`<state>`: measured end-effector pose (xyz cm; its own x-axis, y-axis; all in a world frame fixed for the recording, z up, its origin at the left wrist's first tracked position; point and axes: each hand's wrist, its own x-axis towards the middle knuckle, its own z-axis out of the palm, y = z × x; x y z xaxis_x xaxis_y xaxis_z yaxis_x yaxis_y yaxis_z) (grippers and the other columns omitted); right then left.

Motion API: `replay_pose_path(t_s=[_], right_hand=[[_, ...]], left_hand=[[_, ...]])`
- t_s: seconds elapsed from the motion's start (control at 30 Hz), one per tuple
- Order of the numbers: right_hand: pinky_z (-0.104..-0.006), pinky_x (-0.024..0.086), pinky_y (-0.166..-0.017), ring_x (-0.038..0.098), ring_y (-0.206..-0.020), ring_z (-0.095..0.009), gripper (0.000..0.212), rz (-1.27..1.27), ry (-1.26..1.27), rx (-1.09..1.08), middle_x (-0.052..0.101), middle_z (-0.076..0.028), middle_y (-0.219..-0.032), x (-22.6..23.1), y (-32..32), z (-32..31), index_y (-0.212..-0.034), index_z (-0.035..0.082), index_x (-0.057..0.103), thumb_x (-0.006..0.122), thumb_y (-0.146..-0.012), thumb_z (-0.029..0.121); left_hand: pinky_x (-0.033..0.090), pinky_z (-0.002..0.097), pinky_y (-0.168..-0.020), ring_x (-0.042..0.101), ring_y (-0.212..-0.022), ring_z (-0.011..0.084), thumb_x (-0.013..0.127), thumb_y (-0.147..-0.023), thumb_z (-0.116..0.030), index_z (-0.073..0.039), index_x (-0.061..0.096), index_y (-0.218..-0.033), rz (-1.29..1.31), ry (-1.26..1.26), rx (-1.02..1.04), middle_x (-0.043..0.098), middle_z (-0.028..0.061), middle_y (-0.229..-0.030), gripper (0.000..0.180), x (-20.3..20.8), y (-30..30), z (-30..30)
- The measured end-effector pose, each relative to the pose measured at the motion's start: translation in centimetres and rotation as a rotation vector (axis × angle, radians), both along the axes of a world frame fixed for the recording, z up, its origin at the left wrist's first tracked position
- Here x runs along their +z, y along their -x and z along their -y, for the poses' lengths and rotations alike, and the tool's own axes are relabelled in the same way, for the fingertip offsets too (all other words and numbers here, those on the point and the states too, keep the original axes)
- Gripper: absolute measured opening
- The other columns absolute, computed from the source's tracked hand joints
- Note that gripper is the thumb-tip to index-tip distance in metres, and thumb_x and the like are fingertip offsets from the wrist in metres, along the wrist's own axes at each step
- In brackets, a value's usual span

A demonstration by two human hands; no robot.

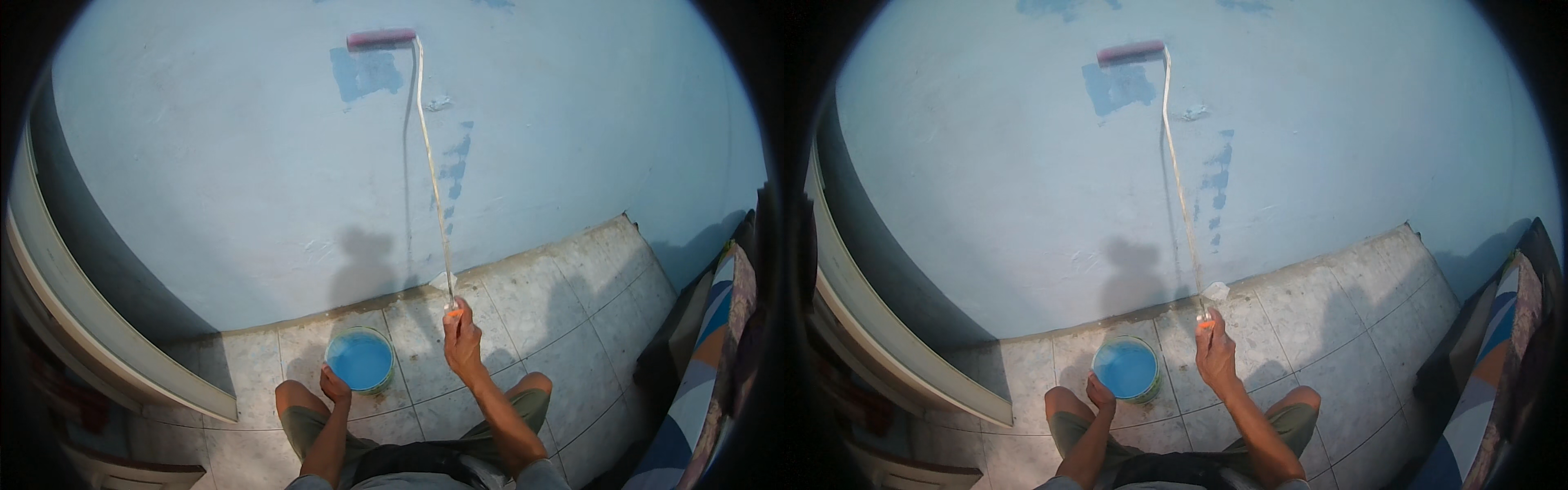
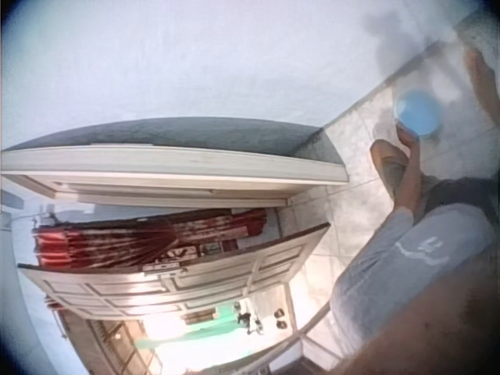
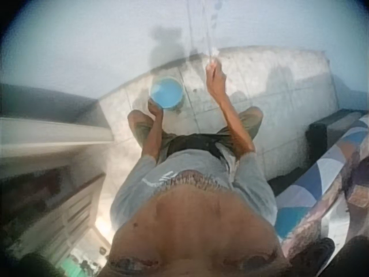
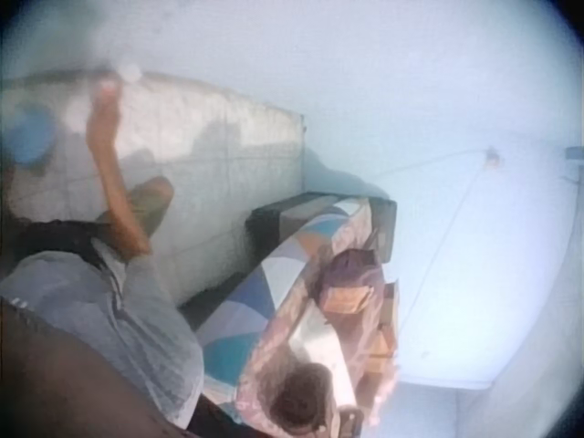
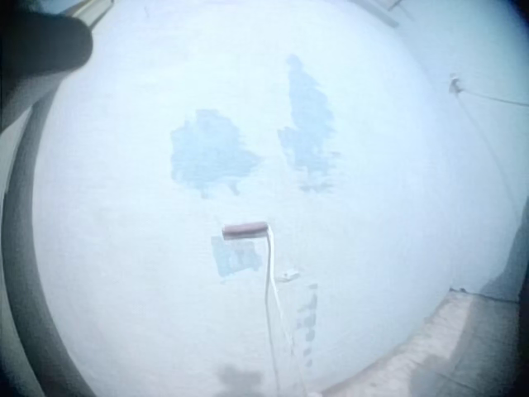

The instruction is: The person moves a ladder into position, picks up a paint roller and bucket, then paints a wall with light blue paint. They repeatedly dip the roller into the bucket and apply paint in vertical strokes.

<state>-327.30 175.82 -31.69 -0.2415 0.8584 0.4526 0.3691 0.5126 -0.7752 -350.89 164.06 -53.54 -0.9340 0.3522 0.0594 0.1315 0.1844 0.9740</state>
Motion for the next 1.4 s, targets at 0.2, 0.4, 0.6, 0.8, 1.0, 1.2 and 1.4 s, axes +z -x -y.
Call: replay_pose_path(t_s=[0.2,0.4,0.6,0.8,1.0,1.2,1.4], right_hand=[[-0.0355,0.045,-0.057,0.057,-0.062,-0.029,0.04,0.051,0.106,-0.01,0.057,-0.019,-0.078,-4.5,-2.1,2.9,-0.123,-0.004,0.033,0.044,-0.091,0.018],[-0.0355,0.045,-0.058,0.056,-0.062,-0.03,0.042,0.024,-0.006,0.016,0.057,-0.018,-0.077,1.8,0.4,-0.3,-0.125,-0.003,0.032,0.045,-0.091,0.018],[-0.0347,0.044,-0.054,0.056,-0.061,-0.028,0.042,0.057,0.077,0.013,0.056,-0.017,-0.076,-3.0,-0.6,2.1,-0.125,-0.004,0.031,0.045,-0.091,0.017],[-0.0336,0.044,-0.052,0.055,-0.059,-0.026,0.044,0.038,0.0,0.041,0.055,-0.017,-0.074,-0.3,0.2,1.0,-0.125,-0.006,0.031,0.045,-0.092,0.019],[-0.0364,0.046,-0.056,0.059,-0.067,-0.034,0.044,0.027,0.017,0.045,0.057,-0.021,-0.078,5.3,3.0,-0.1,-0.124,-0.005,0.032,0.044,-0.092,0.021],[-0.0381,0.046,-0.057,0.06,-0.067,-0.037,0.044,0.038,0.113,0.026,0.057,-0.024,-0.077,-3.0,0.5,5.0,-0.123,-0.005,0.034,0.048,-0.09,0.02],[-0.0335,0.044,-0.052,0.058,-0.057,-0.027,0.038,-0.033,0.025,-0.054,0.056,-0.019,-0.069,-4.0,-2.1,6.7,-0.116,-0.006,0.043,0.049,-0.089,0.019]], left_hand=[[0.043,0.038,-0.07,0.056,-0.074,0.0284,0.031,-0.092,-0.039,-0.002,0.061,-0.096,0.0,0.019,0.024,0.061,0.0151,-0.083,0.048,0.3,-0.3,-0.2],[0.042,0.0371,-0.067,0.055,-0.072,0.0287,0.031,-0.092,-0.039,0.0,0.059,-0.092,-0.017,0.017,-0.007,0.06,0.0162,-0.082,0.048,0.1,0.1,0.4],[0.042,0.0384,-0.069,0.055,-0.075,0.0311,0.03,-0.092,-0.036,0.001,0.059,-0.092,0.02,0.037,-0.003,0.059,0.0189,-0.086,0.047,0.4,-0.4,-0.2],[0.043,0.0392,-0.07,0.056,-0.077,0.0327,0.029,-0.092,-0.035,0.002,0.059,-0.096,0.005,0.002,-0.03,0.06,0.0196,-0.086,0.047,-0.5,0.2,0.0],[0.043,0.0392,-0.07,0.056,-0.074,0.0328,0.031,-0.092,-0.035,0.001,0.06,-0.095,-0.008,0.002,0.015,0.06,0.0191,-0.084,0.046,-0.4,0.2,0.1],[0.043,0.0391,-0.068,0.056,-0.074,0.0331,0.031,-0.091,-0.035,0.0,0.06,-0.092,-0.034,0.044,0.022,0.061,0.0187,-0.083,0.046,0.3,-0.4,-0.2],[0.043,0.0384,-0.071,0.058,-0.077,0.0317,0.032,-0.091,-0.035,0.002,0.06,-0.093,-0.021,0.094,0.009,0.061,0.0187,-0.084,0.047,1.0,-0.1,0.3]])
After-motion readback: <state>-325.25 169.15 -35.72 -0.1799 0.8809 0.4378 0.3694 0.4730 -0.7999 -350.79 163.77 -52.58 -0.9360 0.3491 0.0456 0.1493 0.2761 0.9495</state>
